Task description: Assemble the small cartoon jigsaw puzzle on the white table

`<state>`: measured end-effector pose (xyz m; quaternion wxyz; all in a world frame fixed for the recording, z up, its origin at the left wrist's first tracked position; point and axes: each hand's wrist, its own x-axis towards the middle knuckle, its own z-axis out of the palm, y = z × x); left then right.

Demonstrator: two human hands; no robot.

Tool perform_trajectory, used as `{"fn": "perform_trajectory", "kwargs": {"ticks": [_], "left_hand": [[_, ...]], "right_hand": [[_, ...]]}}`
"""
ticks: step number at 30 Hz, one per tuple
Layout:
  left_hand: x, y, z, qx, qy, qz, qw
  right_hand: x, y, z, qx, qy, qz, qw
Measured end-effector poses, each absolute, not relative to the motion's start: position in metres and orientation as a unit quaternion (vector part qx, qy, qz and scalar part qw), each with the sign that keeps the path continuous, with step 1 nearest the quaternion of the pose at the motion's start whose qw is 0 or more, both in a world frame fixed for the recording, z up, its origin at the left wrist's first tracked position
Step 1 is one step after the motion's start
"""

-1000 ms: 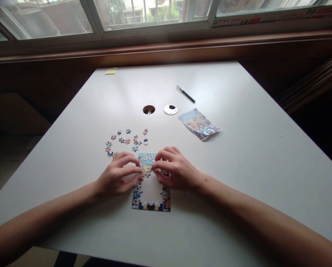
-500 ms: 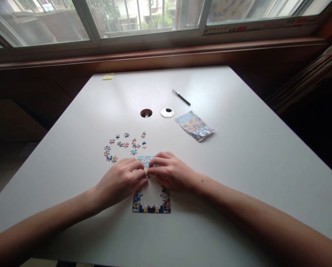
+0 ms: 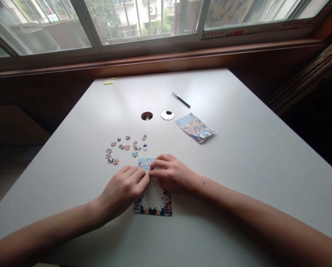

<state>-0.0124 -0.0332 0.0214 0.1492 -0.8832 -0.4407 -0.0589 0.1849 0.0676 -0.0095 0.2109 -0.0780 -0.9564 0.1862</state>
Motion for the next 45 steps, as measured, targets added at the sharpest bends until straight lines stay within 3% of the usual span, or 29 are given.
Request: {"fn": "perform_trajectory", "kwargs": {"ticks": [18, 31, 45], "left_hand": [[-0.021, -0.027, 0.018, -0.885, -0.451, -0.098, 0.062], [-0.023, -0.028, 0.020, -0.877, -0.469, -0.087, 0.060], [-0.029, -0.015, 0.022, -0.858, -0.496, -0.120, -0.059]], "right_hand": [[0.185, 0.066, -0.008, -0.074, -0.961, 0.173, 0.201], [0.186, 0.067, -0.006, -0.075, -0.968, 0.163, 0.177], [0.184, 0.068, -0.011, -0.080, -0.960, 0.183, 0.199]]}}
